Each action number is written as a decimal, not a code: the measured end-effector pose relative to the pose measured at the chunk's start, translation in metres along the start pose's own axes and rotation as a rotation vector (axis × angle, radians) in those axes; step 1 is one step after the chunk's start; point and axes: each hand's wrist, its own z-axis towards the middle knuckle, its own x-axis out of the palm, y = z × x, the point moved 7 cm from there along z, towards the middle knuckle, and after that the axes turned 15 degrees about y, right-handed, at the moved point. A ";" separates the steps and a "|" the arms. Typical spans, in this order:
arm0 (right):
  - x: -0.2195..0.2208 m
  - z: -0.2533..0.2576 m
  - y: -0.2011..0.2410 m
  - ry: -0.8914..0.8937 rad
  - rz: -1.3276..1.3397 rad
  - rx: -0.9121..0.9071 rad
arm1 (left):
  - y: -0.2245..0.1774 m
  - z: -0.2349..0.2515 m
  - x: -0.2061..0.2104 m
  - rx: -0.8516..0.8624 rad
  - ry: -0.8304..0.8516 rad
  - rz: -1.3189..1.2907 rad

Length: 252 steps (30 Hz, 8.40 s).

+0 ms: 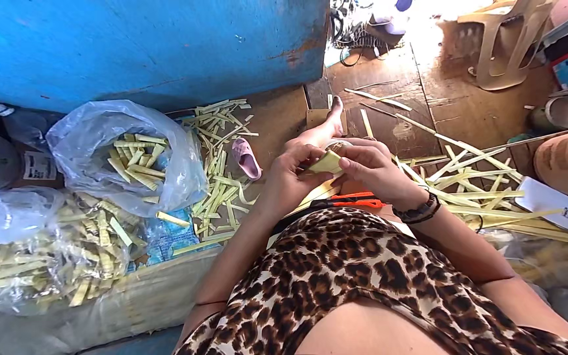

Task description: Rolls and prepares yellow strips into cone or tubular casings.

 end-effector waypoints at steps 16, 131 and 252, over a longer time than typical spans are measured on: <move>0.002 -0.001 -0.003 -0.010 -0.044 -0.012 | -0.005 0.002 -0.002 0.001 -0.082 0.070; -0.041 -0.099 -0.054 -0.358 -0.557 -0.078 | 0.025 0.043 0.006 -0.221 0.157 -0.205; 0.027 0.042 -0.002 -0.116 -0.561 -0.165 | 0.075 -0.015 0.004 0.049 0.367 -0.895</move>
